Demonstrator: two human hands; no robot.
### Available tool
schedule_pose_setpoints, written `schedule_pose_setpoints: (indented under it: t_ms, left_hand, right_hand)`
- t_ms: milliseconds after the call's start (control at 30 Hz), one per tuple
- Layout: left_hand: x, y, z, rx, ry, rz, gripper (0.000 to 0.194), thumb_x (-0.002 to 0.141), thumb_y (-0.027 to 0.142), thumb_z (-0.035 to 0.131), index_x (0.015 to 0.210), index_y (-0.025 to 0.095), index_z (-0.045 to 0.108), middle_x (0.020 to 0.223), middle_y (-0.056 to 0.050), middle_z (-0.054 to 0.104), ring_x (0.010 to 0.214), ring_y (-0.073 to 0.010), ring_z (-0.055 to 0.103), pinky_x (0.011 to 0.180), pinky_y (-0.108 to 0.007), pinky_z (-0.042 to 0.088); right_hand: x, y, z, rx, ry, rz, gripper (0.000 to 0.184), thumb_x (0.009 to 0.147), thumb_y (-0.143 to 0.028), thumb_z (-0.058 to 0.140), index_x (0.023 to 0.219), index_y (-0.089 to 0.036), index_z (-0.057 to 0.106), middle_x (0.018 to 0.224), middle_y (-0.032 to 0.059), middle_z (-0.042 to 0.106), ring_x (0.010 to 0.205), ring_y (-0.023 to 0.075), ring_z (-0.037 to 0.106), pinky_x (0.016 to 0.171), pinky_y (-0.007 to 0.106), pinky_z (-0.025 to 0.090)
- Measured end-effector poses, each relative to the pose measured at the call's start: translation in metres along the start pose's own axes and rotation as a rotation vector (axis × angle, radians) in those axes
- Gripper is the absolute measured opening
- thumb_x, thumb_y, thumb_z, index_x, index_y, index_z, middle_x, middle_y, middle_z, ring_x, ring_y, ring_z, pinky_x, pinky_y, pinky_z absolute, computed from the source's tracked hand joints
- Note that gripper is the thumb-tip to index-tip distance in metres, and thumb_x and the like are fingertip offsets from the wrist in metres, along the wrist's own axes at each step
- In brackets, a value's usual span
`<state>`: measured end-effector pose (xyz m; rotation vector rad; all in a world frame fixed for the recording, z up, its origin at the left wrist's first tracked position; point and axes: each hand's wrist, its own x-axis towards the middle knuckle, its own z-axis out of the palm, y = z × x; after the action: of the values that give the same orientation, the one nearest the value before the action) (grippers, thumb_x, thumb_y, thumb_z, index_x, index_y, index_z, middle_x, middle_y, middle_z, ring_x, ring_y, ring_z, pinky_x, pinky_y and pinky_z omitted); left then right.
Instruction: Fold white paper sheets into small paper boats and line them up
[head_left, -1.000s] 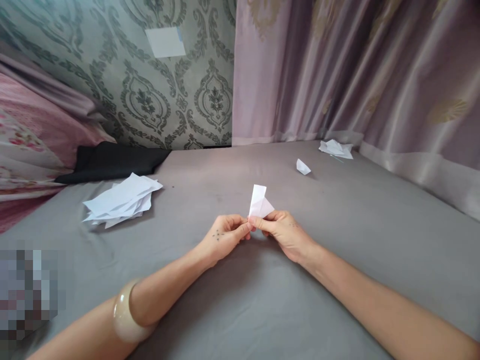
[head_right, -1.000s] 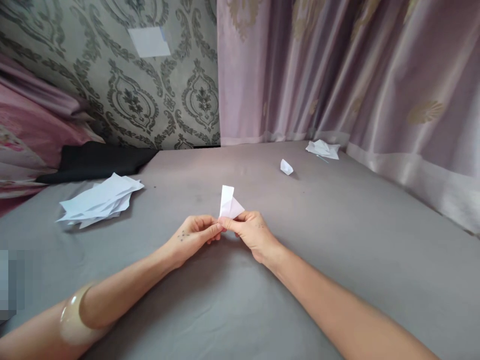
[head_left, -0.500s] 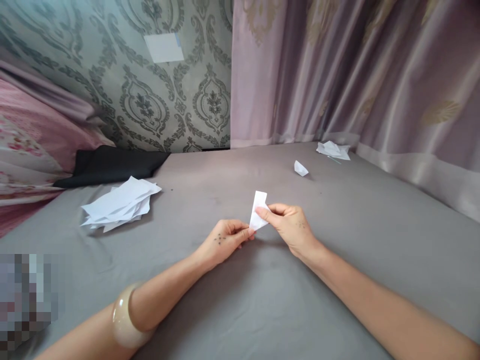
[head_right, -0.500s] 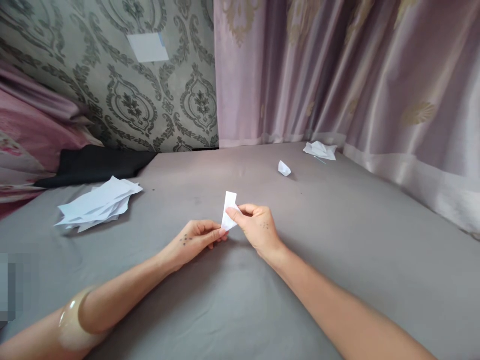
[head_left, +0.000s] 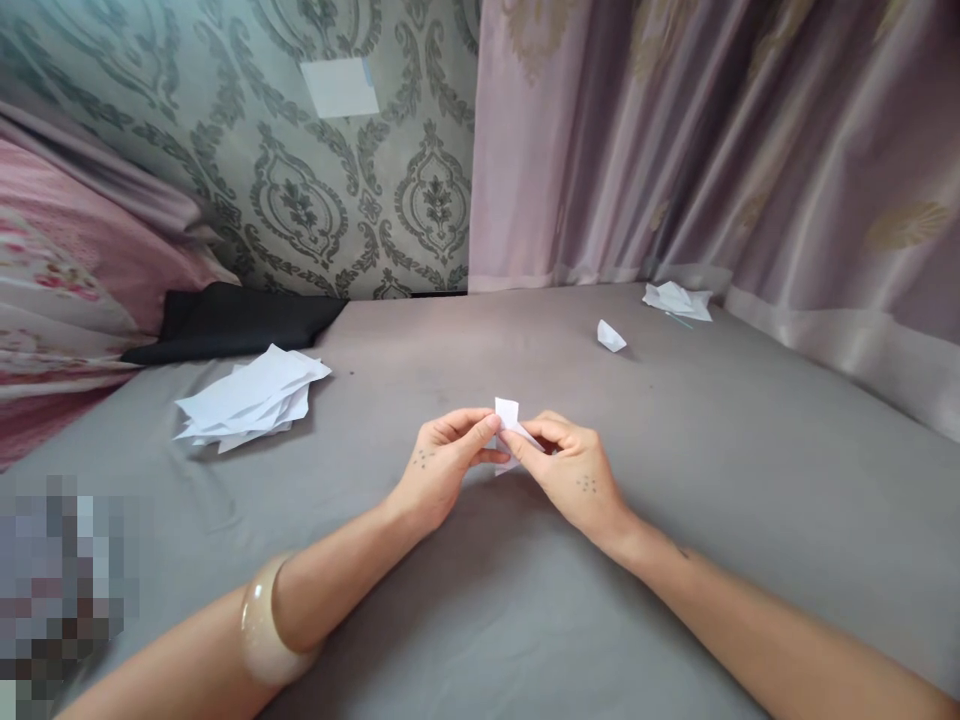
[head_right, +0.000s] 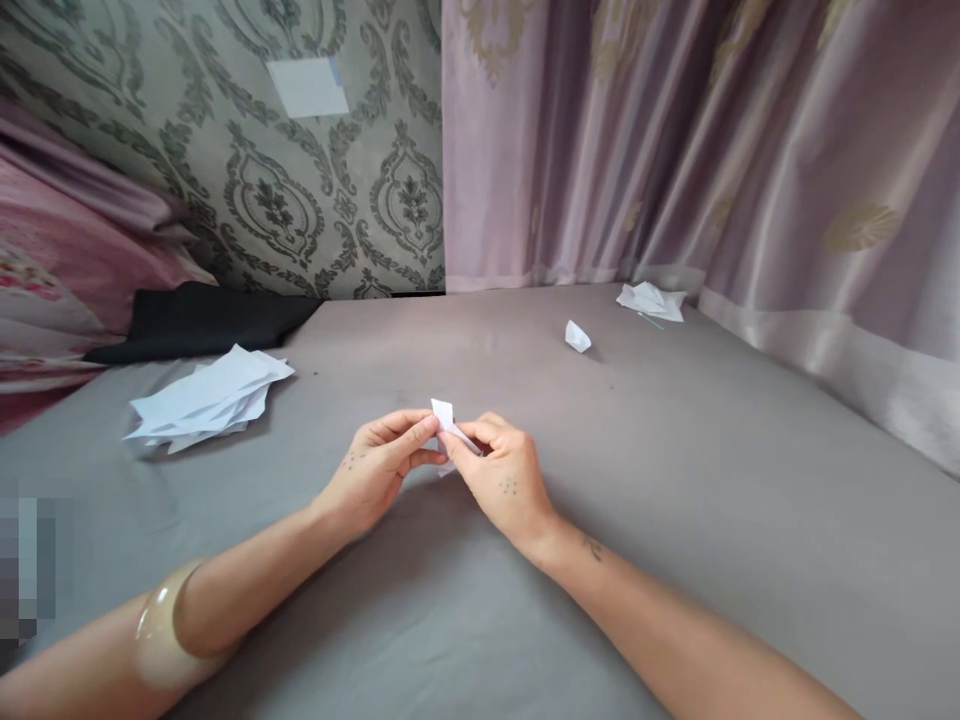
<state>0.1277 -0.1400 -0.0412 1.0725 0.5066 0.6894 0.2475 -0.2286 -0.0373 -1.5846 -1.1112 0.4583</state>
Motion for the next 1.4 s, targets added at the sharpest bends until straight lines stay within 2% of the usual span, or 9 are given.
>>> schedule_pose_setpoints:
  t_ms: [200,333,433,600,867,1000,1167,1267,1400]
  left_hand:
    - [0.005,0.004,-0.003,-0.032,0.065,-0.015,0.018,0.070,0.029,0.075,0.078,0.013,0.072,0.075,-0.003,0.067,0.071,-0.0120,0.061,0.069,-0.027,0.056]
    - [0.010,0.006,-0.007,-0.085,0.112,-0.028,0.019,0.068,0.028,0.077,0.076,0.012,0.072,0.073,-0.003,0.067,0.072,-0.0123,0.063,0.076,-0.030,0.055]
    - [0.014,0.007,-0.012,-0.134,0.152,-0.008,0.022,0.067,0.030,0.077,0.078,0.012,0.072,0.076,-0.004,0.069,0.075,-0.0138,0.064,0.081,-0.032,0.054]
    - [0.020,0.009,-0.021,-0.182,0.132,0.058,0.024,0.072,0.032,0.074,0.087,0.013,0.073,0.087,-0.007,0.072,0.083,-0.0158,0.066,0.086,-0.032,0.053]
    - [0.020,0.010,-0.026,-0.160,0.116,0.109,0.025,0.076,0.033,0.071,0.094,0.016,0.074,0.097,-0.009,0.073,0.093,-0.0203,0.067,0.091,-0.036,0.052]
    - [0.020,0.010,-0.025,-0.133,0.116,0.090,0.026,0.077,0.034,0.070,0.096,0.017,0.074,0.100,-0.009,0.073,0.096,-0.0212,0.066,0.091,-0.036,0.052]
    - [0.021,0.008,-0.027,-0.127,0.122,0.077,0.026,0.076,0.034,0.071,0.096,0.018,0.074,0.095,-0.008,0.074,0.095,-0.0214,0.067,0.090,-0.036,0.052]
    - [0.022,0.008,-0.027,-0.116,0.114,0.065,0.025,0.076,0.033,0.072,0.094,0.017,0.075,0.095,-0.008,0.074,0.092,-0.0210,0.067,0.091,-0.037,0.052]
    - [0.021,0.008,-0.027,-0.109,0.083,0.076,0.022,0.077,0.031,0.071,0.094,0.017,0.075,0.093,-0.007,0.074,0.090,-0.0200,0.068,0.091,-0.036,0.052]
  right_hand:
    - [0.008,0.001,0.000,0.096,-0.047,0.095,0.021,0.080,-0.040,0.062,0.081,-0.021,0.069,0.073,0.0012,0.066,0.067,0.0152,0.057,0.065,0.028,0.043]
    - [0.015,0.001,0.004,0.027,-0.020,0.050,0.019,0.080,-0.037,0.062,0.088,-0.020,0.062,0.076,0.0016,0.065,0.067,0.0149,0.058,0.064,0.028,0.045]
    - [0.021,-0.004,0.010,-0.130,0.046,-0.083,0.023,0.081,-0.030,0.060,0.103,-0.022,0.058,0.087,0.0035,0.064,0.076,0.0164,0.059,0.067,0.029,0.047]
    - [0.025,-0.015,0.026,-0.330,0.101,-0.357,0.022,0.089,-0.021,0.047,0.107,-0.025,0.061,0.099,0.0064,0.063,0.093,0.0192,0.059,0.079,0.032,0.048]
    - [0.021,-0.004,0.041,-0.489,0.131,-0.546,0.044,0.091,-0.015,0.044,0.132,-0.029,0.051,0.100,0.0072,0.061,0.091,0.0196,0.057,0.082,0.035,0.049]
    - [0.022,-0.001,0.042,-0.517,0.119,-0.564,0.049,0.091,-0.014,0.045,0.137,-0.028,0.046,0.099,0.0079,0.062,0.089,0.0202,0.057,0.081,0.036,0.050]
    - [0.025,-0.001,0.042,-0.496,0.116,-0.530,0.044,0.092,-0.017,0.045,0.134,-0.027,0.050,0.095,0.0078,0.063,0.088,0.0201,0.057,0.083,0.036,0.049]
    - [0.026,-0.004,0.043,-0.443,0.119,-0.473,0.037,0.092,-0.020,0.046,0.127,-0.026,0.058,0.094,0.0075,0.064,0.088,0.0196,0.058,0.083,0.035,0.049]
    - [0.029,-0.013,0.042,-0.323,0.135,-0.330,0.025,0.092,-0.027,0.047,0.106,-0.026,0.069,0.091,0.0063,0.063,0.085,0.0180,0.059,0.080,0.032,0.049]
